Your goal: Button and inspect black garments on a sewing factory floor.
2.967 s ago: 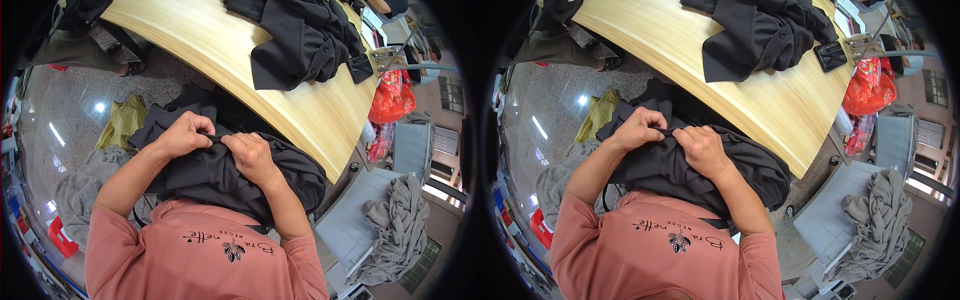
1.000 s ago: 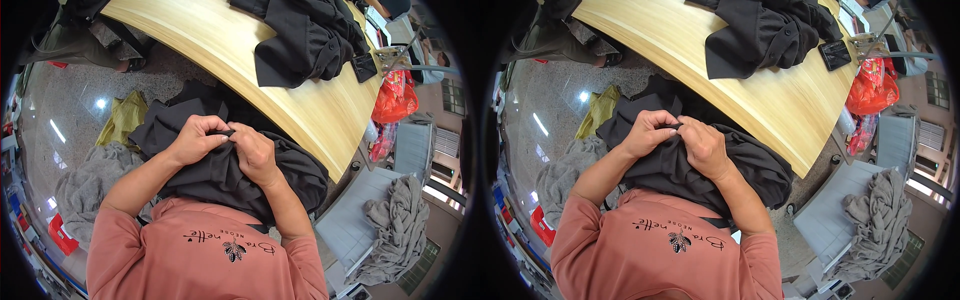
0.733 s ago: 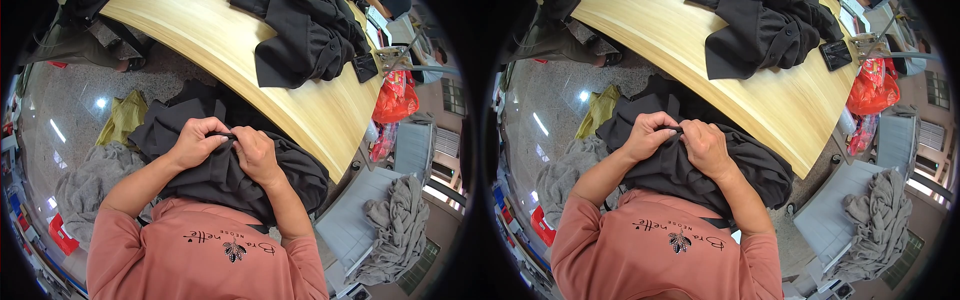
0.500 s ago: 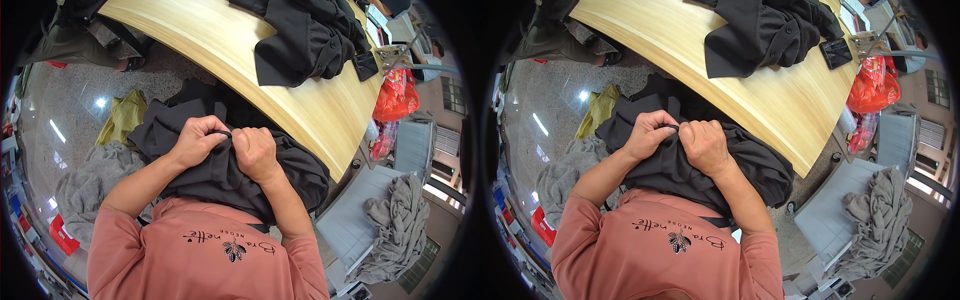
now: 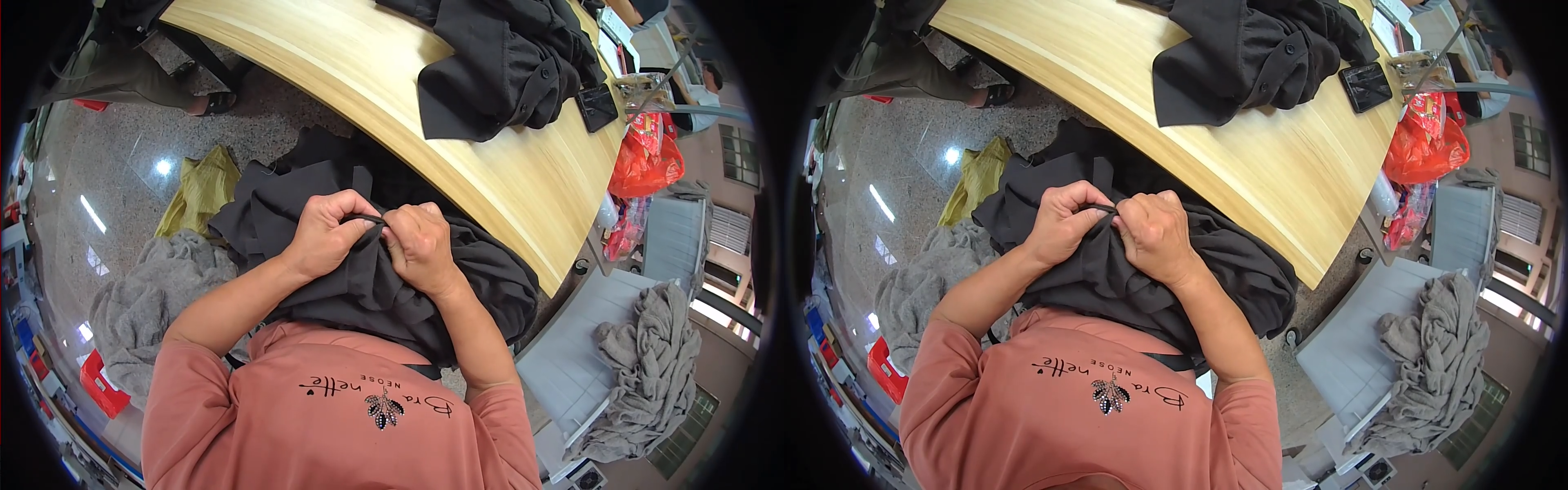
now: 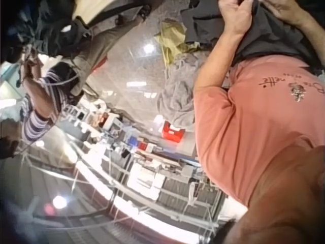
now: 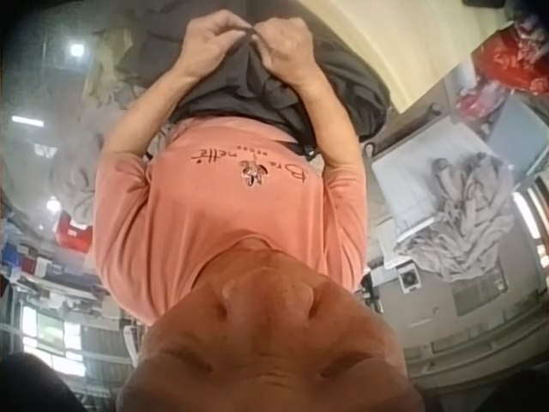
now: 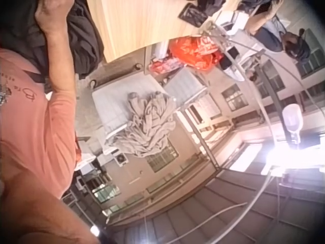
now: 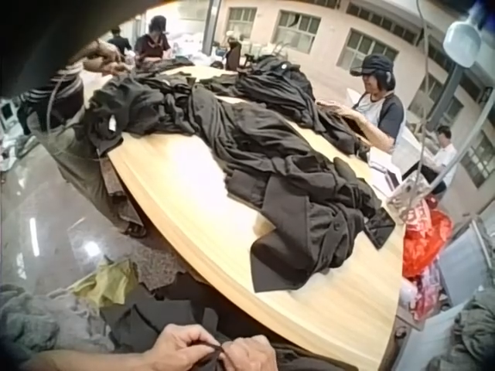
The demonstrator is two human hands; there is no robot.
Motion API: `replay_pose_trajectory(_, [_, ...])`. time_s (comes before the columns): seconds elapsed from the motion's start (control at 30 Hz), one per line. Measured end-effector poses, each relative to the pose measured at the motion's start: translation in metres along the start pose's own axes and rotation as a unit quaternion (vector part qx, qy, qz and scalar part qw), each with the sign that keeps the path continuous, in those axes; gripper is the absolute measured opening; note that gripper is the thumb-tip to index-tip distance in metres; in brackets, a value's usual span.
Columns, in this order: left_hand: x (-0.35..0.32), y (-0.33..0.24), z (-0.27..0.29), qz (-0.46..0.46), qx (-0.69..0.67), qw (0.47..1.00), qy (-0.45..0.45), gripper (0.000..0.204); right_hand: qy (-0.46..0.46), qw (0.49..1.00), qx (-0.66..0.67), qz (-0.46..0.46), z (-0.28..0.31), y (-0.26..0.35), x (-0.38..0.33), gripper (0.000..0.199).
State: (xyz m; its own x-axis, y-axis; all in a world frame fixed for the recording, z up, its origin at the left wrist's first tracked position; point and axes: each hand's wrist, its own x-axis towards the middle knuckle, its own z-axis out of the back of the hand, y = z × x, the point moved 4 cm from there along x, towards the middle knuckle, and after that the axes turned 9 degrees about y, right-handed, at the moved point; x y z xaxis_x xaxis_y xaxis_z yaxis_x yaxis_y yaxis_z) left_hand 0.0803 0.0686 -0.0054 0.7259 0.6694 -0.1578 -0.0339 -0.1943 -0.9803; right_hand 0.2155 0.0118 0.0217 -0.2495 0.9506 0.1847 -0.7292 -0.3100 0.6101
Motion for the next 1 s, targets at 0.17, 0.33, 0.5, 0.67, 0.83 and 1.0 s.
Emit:
replay_pose_trajectory(0.17, [-0.006, 0.002, -0.008, -0.052, 0.068, 0.992, -0.088, 0.009, -0.044, 0.998, 0.001, -0.046, -0.003, 0.002, -0.001, 0.011])
replay_pose_trajectory(0.33, [-0.009, -0.006, -0.011, -0.168, 0.225, 0.952, -0.119, 0.014, -0.067, 0.994, -0.057, -0.058, -0.006, 0.007, 0.0, 0.013])
replay_pose_trajectory(0.5, [-0.01, -0.024, -0.012, -0.191, 0.305, 0.926, -0.115, 0.014, -0.096, 0.99, -0.096, -0.024, -0.001, 0.009, -0.003, 0.016])
replay_pose_trajectory(0.67, [-0.005, -0.031, 0.023, -0.149, 0.478, 0.866, -0.008, 0.017, -0.148, 0.986, -0.072, 0.031, 0.011, 0.014, -0.007, 0.021])
replay_pose_trajectory(0.83, [-0.004, -0.025, 0.053, -0.109, 0.291, 0.95, 0.028, 0.012, -0.126, 0.989, -0.077, -0.015, 0.007, 0.007, -0.002, 0.019])
replay_pose_trajectory(1.0, [-0.003, 0.004, 0.075, -0.034, 0.08, 0.996, 0.032, 0.013, -0.112, 0.986, -0.097, -0.069, 0.004, 0.003, 0.0, 0.017])
